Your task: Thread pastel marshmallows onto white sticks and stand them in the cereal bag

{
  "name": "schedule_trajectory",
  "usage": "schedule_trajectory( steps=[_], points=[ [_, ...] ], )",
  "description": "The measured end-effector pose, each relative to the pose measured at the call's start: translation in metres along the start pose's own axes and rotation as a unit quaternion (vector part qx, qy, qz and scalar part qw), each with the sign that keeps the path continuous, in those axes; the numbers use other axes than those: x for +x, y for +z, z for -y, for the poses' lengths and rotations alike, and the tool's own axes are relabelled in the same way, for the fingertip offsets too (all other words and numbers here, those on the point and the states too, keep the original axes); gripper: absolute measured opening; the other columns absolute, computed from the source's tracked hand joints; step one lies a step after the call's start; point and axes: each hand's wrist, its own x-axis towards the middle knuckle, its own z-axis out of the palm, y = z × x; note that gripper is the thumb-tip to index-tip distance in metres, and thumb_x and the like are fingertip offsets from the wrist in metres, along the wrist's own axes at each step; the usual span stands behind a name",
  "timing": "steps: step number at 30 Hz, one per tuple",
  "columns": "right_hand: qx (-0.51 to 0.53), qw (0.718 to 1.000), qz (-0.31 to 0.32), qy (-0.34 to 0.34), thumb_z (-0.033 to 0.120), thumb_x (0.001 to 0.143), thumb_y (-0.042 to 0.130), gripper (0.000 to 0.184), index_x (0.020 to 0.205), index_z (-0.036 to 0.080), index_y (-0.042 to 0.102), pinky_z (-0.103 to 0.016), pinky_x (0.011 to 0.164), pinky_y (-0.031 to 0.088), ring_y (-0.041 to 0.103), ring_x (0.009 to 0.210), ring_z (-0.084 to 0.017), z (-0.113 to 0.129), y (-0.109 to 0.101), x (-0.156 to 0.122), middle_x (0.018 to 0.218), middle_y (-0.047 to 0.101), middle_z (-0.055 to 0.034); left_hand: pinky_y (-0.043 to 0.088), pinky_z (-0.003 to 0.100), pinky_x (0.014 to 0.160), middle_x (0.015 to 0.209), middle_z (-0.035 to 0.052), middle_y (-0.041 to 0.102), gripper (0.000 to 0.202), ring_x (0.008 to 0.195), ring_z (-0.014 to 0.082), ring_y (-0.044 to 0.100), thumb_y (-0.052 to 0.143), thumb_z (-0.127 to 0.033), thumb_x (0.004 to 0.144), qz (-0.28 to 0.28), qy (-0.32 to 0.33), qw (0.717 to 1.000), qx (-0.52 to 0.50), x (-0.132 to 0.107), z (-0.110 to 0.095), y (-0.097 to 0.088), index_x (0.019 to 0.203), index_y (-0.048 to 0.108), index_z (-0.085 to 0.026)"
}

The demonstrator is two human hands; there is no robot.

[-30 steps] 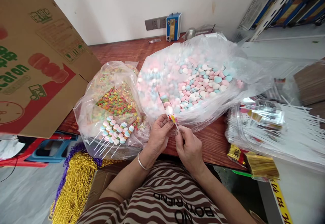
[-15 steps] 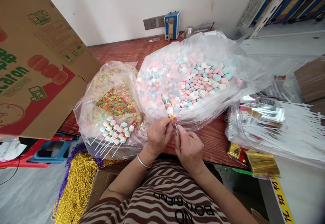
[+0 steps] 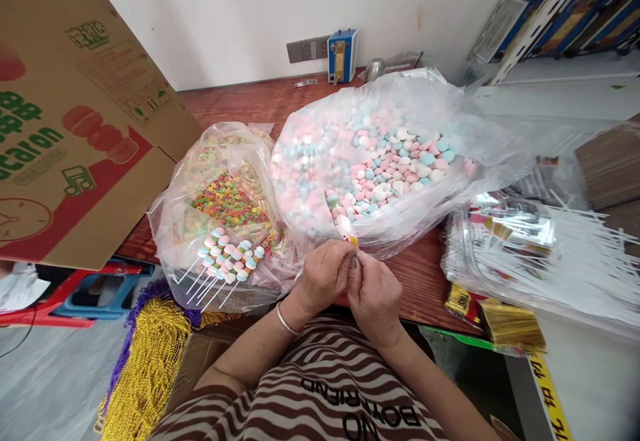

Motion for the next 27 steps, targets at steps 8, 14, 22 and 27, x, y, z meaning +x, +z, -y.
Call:
schedule_trajectory(
  steps=[8, 14, 22, 27],
  points=[
    [0.019, 0.999, -0.026, 0.025, 0.020, 0.104, 0.043, 0.025, 0.125, 0.014, 0.057, -0.034, 0.068, 0.057, 0.071, 0.075, -0.024, -0.008, 0.006, -0.002, 0.093, 0.076, -0.0129, 0.054, 0.025, 0.072, 0.090, 0.0029, 0.067, 0.015, 0.080, 0.0131, 0.065, 0.060, -0.024, 0.096, -0.045, -0.143, 0.974, -0.172, -0.008, -0.004, 0.007, 0.110, 0.057, -0.020],
    [0.042, 0.999, -0.019, 0.005, 0.015, 0.103, 0.043, 0.029, 0.129, 0.015, 0.054, -0.034, 0.069, 0.058, 0.071, 0.076, -0.023, -0.009, 0.003, 0.000, 0.095, 0.075, -0.0124, 0.053, 0.029, 0.082, 0.088, 0.0050, 0.071, 0.035, 0.082, 0.0158, 0.066, 0.069, -0.051, 0.088, 0.023, -0.464, 0.752, -0.467, 0.007, -0.006, 0.003, 0.094, 0.069, -0.016],
    [0.127, 0.989, 0.006, 0.073, 0.018, 0.103, 0.044, 0.020, 0.119, 0.018, 0.055, -0.033, 0.071, 0.060, 0.075, 0.083, -0.023, -0.007, 0.005, -0.008, 0.097, 0.075, -0.0110, 0.052, 0.036, 0.096, 0.089, 0.0086, 0.077, 0.030, 0.098, 0.0244, 0.071, 0.081, -0.043, 0.077, 0.042, -0.515, 0.611, -0.600, 0.017, -0.013, -0.001, 0.091, 0.080, -0.016],
    [0.210, 0.962, 0.041, 0.169, 0.025, 0.103, 0.047, 0.018, 0.119, 0.020, 0.054, -0.029, 0.071, 0.061, 0.076, 0.087, -0.020, -0.005, 0.003, -0.007, 0.101, 0.076, -0.0092, 0.053, 0.032, 0.089, 0.086, 0.0069, 0.077, 0.030, 0.088, 0.0212, 0.071, 0.083, -0.043, 0.074, 0.003, -0.517, 0.641, -0.567, 0.014, -0.010, 0.004, 0.088, 0.080, -0.016]
  ],
)
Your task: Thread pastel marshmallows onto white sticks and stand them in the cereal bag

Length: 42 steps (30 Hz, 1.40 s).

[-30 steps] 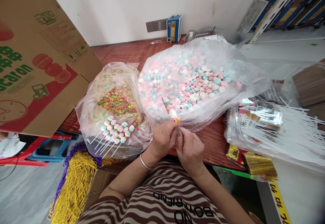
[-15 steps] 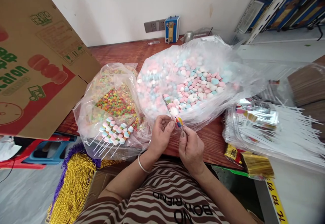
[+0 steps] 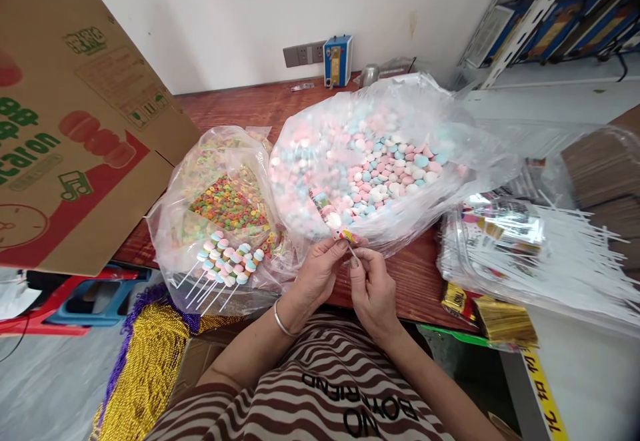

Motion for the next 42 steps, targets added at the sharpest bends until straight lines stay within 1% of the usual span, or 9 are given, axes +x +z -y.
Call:
schedule_trajectory(
  steps=[5, 9, 12, 15, 21, 28, 36, 39, 42],
  points=[
    [-0.007, 0.999, 0.004, 0.043, 0.035, 0.102, 0.054, 0.044, 0.142, 0.017, 0.046, -0.033, 0.071, 0.062, 0.077, 0.089, -0.023, 0.001, 0.000, 0.008, 0.110, 0.076, -0.0121, 0.050, 0.030, 0.080, 0.079, 0.0027, 0.074, 0.030, 0.077, 0.0174, 0.064, 0.073, -0.045, 0.083, -0.042, 0.072, 0.975, 0.205, 0.000, 0.000, -0.003, 0.084, 0.079, -0.016],
    [-0.036, 0.999, 0.012, 0.006, 0.028, 0.104, 0.048, 0.026, 0.125, 0.020, 0.062, -0.035, 0.085, 0.059, 0.074, 0.103, -0.023, -0.003, -0.002, 0.015, 0.116, 0.076, -0.0106, 0.048, 0.031, 0.085, 0.089, 0.0034, 0.074, 0.030, 0.089, 0.0203, 0.063, 0.063, -0.044, 0.091, -0.037, 0.116, 0.943, 0.311, -0.002, -0.004, -0.006, 0.092, 0.075, -0.017],
    [-0.025, 1.000, 0.013, -0.008, 0.024, 0.102, 0.053, 0.017, 0.111, 0.020, 0.067, -0.031, 0.079, 0.057, 0.073, 0.090, -0.020, -0.005, -0.005, 0.021, 0.100, 0.076, -0.0069, 0.048, 0.029, 0.079, 0.081, 0.0020, 0.068, 0.031, 0.083, 0.0180, 0.060, 0.056, -0.046, 0.096, -0.009, 0.116, 0.931, 0.346, -0.002, -0.002, -0.009, 0.091, 0.069, -0.018],
    [-0.014, 1.000, 0.007, -0.021, 0.021, 0.100, 0.056, 0.012, 0.101, 0.020, 0.068, -0.028, 0.071, 0.054, 0.069, 0.078, -0.018, -0.006, -0.008, 0.025, 0.088, 0.073, -0.0038, 0.044, 0.026, 0.067, 0.069, -0.0017, 0.057, 0.034, 0.066, 0.0140, 0.053, 0.049, -0.049, 0.099, 0.001, 0.090, 0.937, 0.337, -0.003, 0.006, -0.010, 0.089, 0.061, -0.019],
    [-0.056, 0.994, 0.043, -0.085, 0.021, 0.102, 0.051, 0.015, 0.100, 0.020, 0.066, -0.032, 0.072, 0.050, 0.066, 0.078, -0.020, -0.011, -0.012, 0.028, 0.086, 0.071, -0.0052, 0.047, 0.028, 0.085, 0.101, 0.0042, 0.067, 0.029, 0.092, 0.0165, 0.060, 0.054, -0.041, 0.099, -0.038, 0.162, 0.928, 0.335, -0.003, 0.007, -0.006, 0.118, 0.061, -0.020],
    [-0.111, 0.968, 0.144, -0.171, 0.018, 0.103, 0.042, 0.024, 0.099, 0.020, 0.066, -0.034, 0.072, 0.044, 0.061, 0.076, -0.021, -0.020, -0.026, 0.040, 0.083, 0.069, -0.0048, 0.045, 0.025, 0.062, 0.070, -0.0036, 0.059, 0.024, 0.061, 0.0126, 0.057, 0.058, -0.037, 0.096, 0.029, 0.109, 0.938, 0.326, 0.001, -0.003, -0.013, 0.114, 0.057, -0.020],
    [-0.238, 0.932, 0.091, -0.258, 0.015, 0.106, 0.038, 0.034, 0.082, 0.020, 0.062, -0.035, 0.075, 0.038, 0.050, 0.066, -0.019, -0.002, -0.012, 0.038, 0.068, 0.059, -0.0026, 0.041, 0.024, 0.067, 0.076, -0.0037, 0.051, 0.020, 0.069, 0.0114, 0.049, 0.061, -0.035, 0.095, -0.142, 0.204, 0.918, 0.309, 0.006, 0.018, -0.007, 0.091, 0.048, -0.021],
    [-0.188, 0.947, 0.095, -0.242, 0.017, 0.105, 0.040, 0.029, 0.086, 0.020, 0.061, -0.034, 0.074, 0.041, 0.052, 0.066, -0.018, 0.003, -0.006, 0.029, 0.069, 0.060, -0.0024, 0.041, 0.024, 0.066, 0.077, -0.0041, 0.050, 0.023, 0.069, 0.0114, 0.049, 0.059, -0.040, 0.097, -0.144, 0.198, 0.932, 0.266, 0.010, 0.019, -0.008, 0.091, 0.045, -0.022],
    [-0.074, 0.985, 0.083, -0.131, 0.021, 0.103, 0.044, 0.018, 0.094, 0.021, 0.060, -0.032, 0.072, 0.048, 0.061, 0.074, -0.019, 0.001, -0.003, 0.020, 0.079, 0.065, -0.0035, 0.039, 0.024, 0.060, 0.073, -0.0055, 0.049, 0.029, 0.063, 0.0106, 0.047, 0.060, -0.046, 0.096, -0.132, 0.187, 0.949, 0.219, 0.010, 0.016, -0.007, 0.091, 0.042, -0.023]
  ],
)
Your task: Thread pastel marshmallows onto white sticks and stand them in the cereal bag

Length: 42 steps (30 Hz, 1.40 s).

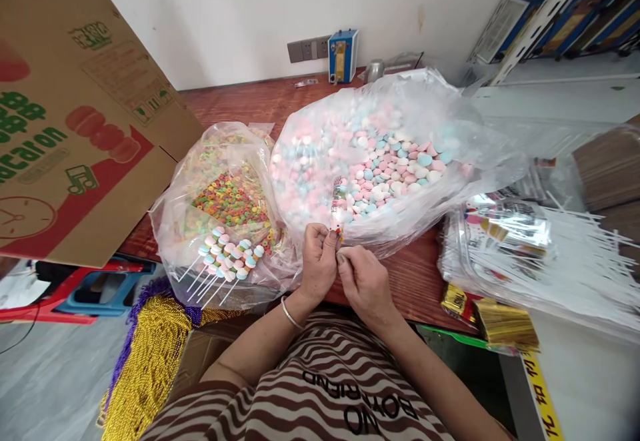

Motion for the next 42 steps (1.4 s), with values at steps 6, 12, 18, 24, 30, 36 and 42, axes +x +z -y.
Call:
schedule_trajectory(
  steps=[6, 12, 18, 24, 30, 36, 42],
  points=[
    [0.076, 0.985, -0.102, 0.117, 0.028, 0.096, 0.060, 0.027, 0.122, 0.020, 0.054, -0.033, 0.069, 0.060, 0.070, 0.080, -0.019, -0.011, 0.006, -0.001, 0.104, 0.069, -0.0086, 0.033, 0.022, 0.049, 0.068, -0.0066, 0.049, 0.033, 0.052, 0.0085, 0.042, 0.061, -0.052, 0.094, 0.064, -0.057, 0.996, -0.036, -0.008, -0.009, 0.003, 0.094, 0.045, -0.023],
    [-0.002, 0.985, -0.153, 0.085, 0.021, 0.098, 0.058, 0.020, 0.118, 0.021, 0.058, -0.034, 0.075, 0.061, 0.073, 0.088, -0.021, -0.019, 0.001, 0.006, 0.098, 0.072, -0.0075, 0.042, 0.021, 0.058, 0.081, -0.0028, 0.059, 0.033, 0.064, 0.0095, 0.055, 0.065, -0.047, 0.092, 0.121, -0.034, 0.992, -0.009, -0.016, -0.007, 0.005, 0.104, 0.047, -0.022],
    [-0.042, 0.990, -0.134, -0.031, 0.016, 0.100, 0.055, 0.018, 0.117, 0.020, 0.061, -0.036, 0.080, 0.061, 0.073, 0.091, -0.023, -0.021, -0.001, 0.005, 0.098, 0.074, -0.0104, 0.044, 0.027, 0.073, 0.081, -0.0003, 0.063, 0.036, 0.074, 0.0146, 0.059, 0.058, -0.029, 0.097, 0.104, 0.040, 0.987, 0.113, -0.011, -0.002, -0.001, 0.130, 0.048, -0.020],
    [0.003, 0.995, -0.087, -0.048, 0.017, 0.101, 0.049, 0.026, 0.125, 0.021, 0.058, -0.040, 0.084, 0.062, 0.072, 0.097, -0.024, -0.027, -0.001, 0.007, 0.104, 0.073, -0.0118, 0.047, 0.030, 0.087, 0.101, 0.0044, 0.068, 0.021, 0.093, 0.0175, 0.064, 0.056, -0.027, 0.097, 0.111, 0.052, 0.988, 0.096, -0.006, -0.002, -0.002, 0.117, 0.054, -0.021],
    [0.020, 0.996, -0.077, -0.031, 0.018, 0.100, 0.052, 0.021, 0.120, 0.022, 0.058, -0.037, 0.081, 0.061, 0.072, 0.095, -0.022, -0.025, -0.004, 0.009, 0.101, 0.073, -0.0097, 0.047, 0.027, 0.078, 0.090, 0.0020, 0.064, 0.015, 0.083, 0.0155, 0.063, 0.059, -0.030, 0.095, 0.045, 0.062, 0.992, 0.097, -0.005, -0.004, 0.002, 0.107, 0.054, -0.021],
    [0.054, 0.992, -0.110, 0.023, 0.013, 0.098, 0.054, 0.013, 0.105, 0.022, 0.060, -0.035, 0.080, 0.058, 0.069, 0.091, -0.021, -0.015, -0.002, 0.011, 0.095, 0.070, -0.0068, 0.045, 0.027, 0.073, 0.086, 0.0006, 0.063, 0.018, 0.076, 0.0145, 0.059, 0.057, -0.037, 0.098, 0.015, 0.060, 0.995, 0.080, -0.007, -0.009, 0.009, 0.107, 0.051, -0.022],
    [0.072, 0.996, -0.052, 0.009, 0.014, 0.099, 0.049, 0.014, 0.102, 0.022, 0.061, -0.035, 0.079, 0.055, 0.065, 0.089, -0.021, -0.021, -0.002, 0.013, 0.093, 0.067, -0.0065, 0.043, 0.027, 0.069, 0.083, -0.0005, 0.056, 0.017, 0.074, 0.0143, 0.053, 0.056, -0.037, 0.098, 0.004, 0.033, 0.996, 0.089, -0.008, -0.005, 0.009, 0.103, 0.051, -0.022]
  ],
)
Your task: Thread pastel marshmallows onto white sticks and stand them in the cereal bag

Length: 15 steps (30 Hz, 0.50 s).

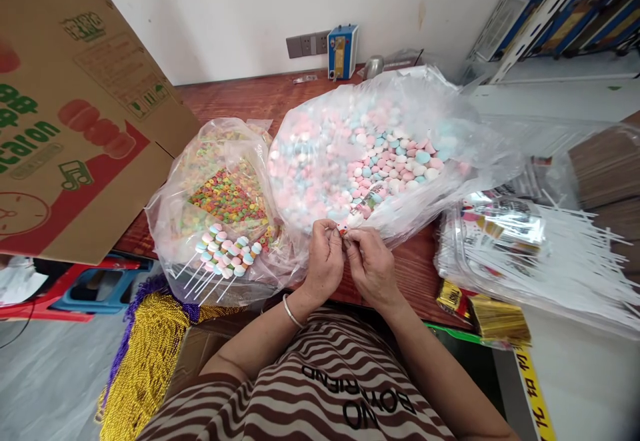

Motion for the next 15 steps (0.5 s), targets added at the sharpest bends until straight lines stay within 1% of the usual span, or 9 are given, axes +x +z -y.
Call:
schedule_trajectory(
  steps=[2, 5, 7, 9, 11, 12, 13, 15],
  points=[
    [0.002, 1.000, 0.008, 0.000, 0.014, 0.100, 0.048, 0.015, 0.102, 0.022, 0.062, -0.036, 0.079, 0.054, 0.064, 0.089, -0.022, -0.004, -0.001, -0.001, 0.093, 0.066, -0.0066, 0.042, 0.026, 0.066, 0.084, -0.0008, 0.055, 0.016, 0.072, 0.0136, 0.051, 0.055, -0.037, 0.098, 0.016, -0.026, 0.999, -0.036, -0.003, 0.004, 0.000, 0.104, 0.051, -0.022],
    [0.000, 1.000, -0.001, 0.002, 0.015, 0.101, 0.048, 0.017, 0.105, 0.022, 0.063, -0.036, 0.080, 0.054, 0.064, 0.093, -0.022, -0.010, -0.003, -0.002, 0.099, 0.067, -0.0079, 0.042, 0.025, 0.063, 0.081, -0.0025, 0.053, 0.019, 0.067, 0.0127, 0.049, 0.052, -0.040, 0.099, 0.050, -0.062, 0.989, -0.123, -0.006, 0.009, 0.002, 0.108, 0.051, -0.023],
    [-0.015, 1.000, -0.009, -0.012, 0.015, 0.101, 0.049, 0.017, 0.107, 0.022, 0.063, -0.038, 0.083, 0.053, 0.065, 0.097, -0.022, -0.012, -0.004, -0.003, 0.104, 0.069, -0.0090, 0.045, 0.025, 0.070, 0.086, -0.0016, 0.055, 0.020, 0.074, 0.0129, 0.053, 0.055, -0.040, 0.098, 0.048, -0.050, 0.986, -0.153, -0.005, 0.013, 0.004, 0.107, 0.051, -0.023],
    [-0.022, 0.999, -0.015, -0.030, 0.014, 0.101, 0.050, 0.017, 0.107, 0.022, 0.064, -0.039, 0.085, 0.052, 0.065, 0.099, -0.023, -0.013, -0.006, -0.003, 0.107, 0.071, -0.0092, 0.047, 0.025, 0.079, 0.093, -0.0005, 0.058, 0.018, 0.084, 0.0130, 0.055, 0.060, -0.036, 0.096, 0.043, -0.029, 0.984, -0.169, -0.003, 0.016, 0.003, 0.104, 0.052, -0.023],
    [0.002, 0.999, -0.011, -0.032, 0.015, 0.100, 0.051, 0.016, 0.105, 0.023, 0.064, -0.039, 0.086, 0.052, 0.065, 0.099, -0.022, -0.012, -0.008, -0.003, 0.107, 0.071, -0.0085, 0.047, 0.024, 0.080, 0.093, -0.0011, 0.059, 0.015, 0.084, 0.0120, 0.056, 0.062, -0.031, 0.095, 0.049, -0.013, 0.984, -0.173, 0.000, 0.020, 0.002, 0.100, 0.052, -0.022],
    [0.029, 0.999, -0.005, -0.015, 0.016, 0.100, 0.052, 0.015, 0.105, 0.023, 0.064, -0.038, 0.086, 0.053, 0.066, 0.098, -0.022, -0.012, -0.009, -0.004, 0.106, 0.072, -0.0078, 0.047, 0.024, 0.078, 0.090, -0.0018, 0.058, 0.013, 0.081, 0.0114, 0.056, 0.062, -0.030, 0.096, 0.053, -0.006, 0.985, -0.167, 0.002, 0.021, 0.000, 0.099, 0.052, -0.022],
    [0.065, 0.998, -0.001, 0.017, 0.017, 0.100, 0.052, 0.014, 0.105, 0.023, 0.064, -0.037, 0.085, 0.054, 0.067, 0.097, -0.021, -0.011, -0.009, -0.004, 0.105, 0.072, -0.0070, 0.047, 0.024, 0.075, 0.086, -0.0025, 0.058, 0.011, 0.077, 0.0109, 0.056, 0.061, -0.029, 0.096, 0.056, 0.002, 0.986, -0.156, 0.003, 0.023, -0.002, 0.098, 0.051, -0.022],
    [0.150, 0.983, -0.001, 0.104, 0.024, 0.100, 0.056, 0.012, 0.111, 0.023, 0.062, -0.035, 0.083, 0.057, 0.069, 0.096, -0.020, -0.009, -0.011, -0.002, 0.105, 0.072, -0.0062, 0.047, 0.024, 0.071, 0.080, -0.0032, 0.058, 0.010, 0.071, 0.0109, 0.056, 0.059, -0.028, 0.097, 0.063, 0.021, 0.990, -0.122, 0.003, 0.026, -0.005, 0.096, 0.051, -0.022]
  ],
)
